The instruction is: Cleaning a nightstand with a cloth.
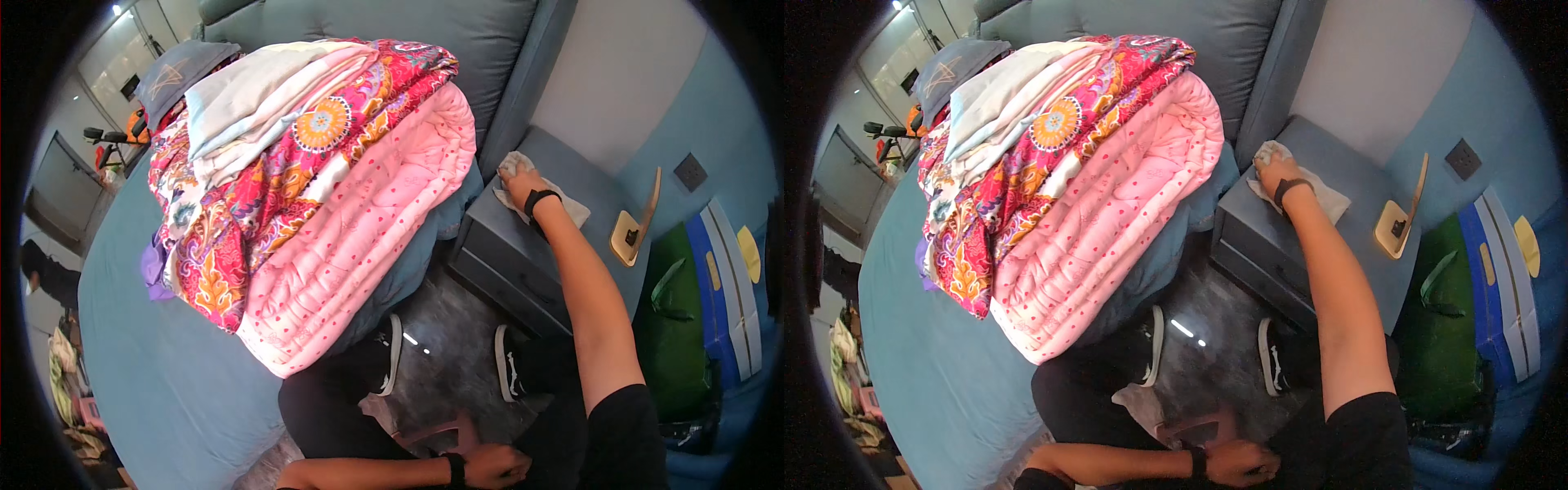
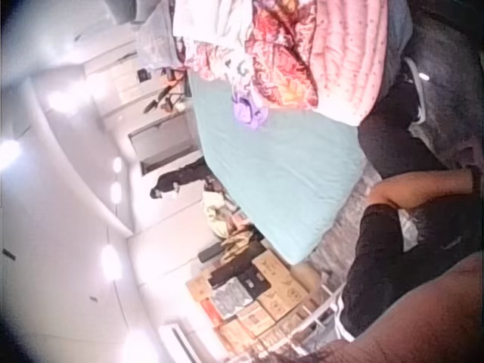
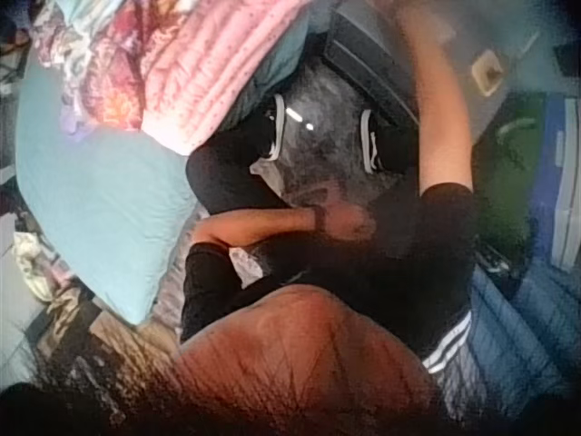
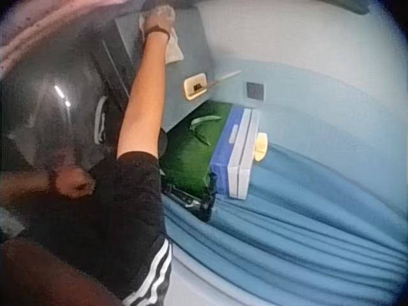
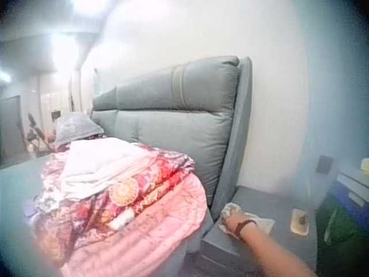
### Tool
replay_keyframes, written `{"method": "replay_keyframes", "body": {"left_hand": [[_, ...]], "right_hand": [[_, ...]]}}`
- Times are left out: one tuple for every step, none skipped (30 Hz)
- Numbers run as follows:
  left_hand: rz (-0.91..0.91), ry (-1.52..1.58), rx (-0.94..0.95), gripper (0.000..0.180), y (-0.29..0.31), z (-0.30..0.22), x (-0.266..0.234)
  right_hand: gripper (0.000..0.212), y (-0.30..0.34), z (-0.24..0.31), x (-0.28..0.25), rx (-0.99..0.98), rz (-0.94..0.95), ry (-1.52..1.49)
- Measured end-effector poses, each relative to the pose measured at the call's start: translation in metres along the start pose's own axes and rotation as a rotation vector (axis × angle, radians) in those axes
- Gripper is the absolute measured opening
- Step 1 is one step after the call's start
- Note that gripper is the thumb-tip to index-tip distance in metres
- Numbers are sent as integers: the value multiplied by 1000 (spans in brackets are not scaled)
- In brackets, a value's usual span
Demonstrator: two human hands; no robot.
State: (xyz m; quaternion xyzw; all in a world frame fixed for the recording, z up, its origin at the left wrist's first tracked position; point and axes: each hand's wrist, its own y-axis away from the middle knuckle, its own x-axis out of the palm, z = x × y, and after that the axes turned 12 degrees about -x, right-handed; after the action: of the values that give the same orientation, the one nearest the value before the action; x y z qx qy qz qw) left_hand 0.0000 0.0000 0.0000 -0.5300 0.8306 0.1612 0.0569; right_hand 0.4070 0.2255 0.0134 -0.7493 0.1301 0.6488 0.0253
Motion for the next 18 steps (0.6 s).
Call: {"method": "replay_keyframes", "body": {"left_hand": [[-7, 18, 1, 24, 0, 0, 1], [-13, 37, 1, 23, 1, 0, 2], [-22, 14, 16, 23, 0, -1, -2], [-31, 6, 33, 22, 0, -3, -6], [-39, -1, 48, 22, -1, -5, -10], [-36, -1, 49, 22, 0, -6, -9], [-38, -1, 45, 22, 1, -6, -7], [-40, -1, 42, 23, 2, -6, -6], [-41, 2, 40, 23, 2, -6, -5], [-26, -17, 42, 23, 2, -5, -3], [-11, -37, 45, 24, 2, -3, -2], [-12, -35, 46, 24, 0, 1, 2], [-26, -24, 85, 25, -1, 6, 7], [-41, -12, 122, 25, -3, 9, 11], [-37, -9, 123, 25, -3, 8, 10], [-27, -15, 98, 25, -2, 5, 9], [-18, -21, 73, 25, -1, 4, 8], [-15, -19, 70, 25, -1, 4, 9]], "right_hand": [[46, 5, 6, -1, 2, -14, -14], [43, 9, 12, -1, 3, -28, -28], [43, 11, 9, -8, 9, -47, -8], [43, 11, 6, -13, 8, -68, 38], [42, 10, 3, -19, 8, -89, 83], [42, 12, 6, -17, 1, -85, 92], [42, 16, 8, -17, 5, -84, 91], [41, 19, 9, -16, 5, -58, 51], [41, 22, 14, -18, -2, -29, 8], [41, 25, 21, -19, -3, -27, 6], [40, 27, 27, -20, -20, -41, 41], [40, 29, 30, -21, -37, -55, 78], [40, 28, 31, -21, -38, -53, 78], [40, 28, 33, -22, -16, -46, 51], [40, 29, 32, -20, 12, -36, 22], [40, 30, 30, -19, 14, -33, 20], [40, 29, 28, -18, 12, -26, 16], [41, 28, 26, -18, 8, -22, 8]]}}
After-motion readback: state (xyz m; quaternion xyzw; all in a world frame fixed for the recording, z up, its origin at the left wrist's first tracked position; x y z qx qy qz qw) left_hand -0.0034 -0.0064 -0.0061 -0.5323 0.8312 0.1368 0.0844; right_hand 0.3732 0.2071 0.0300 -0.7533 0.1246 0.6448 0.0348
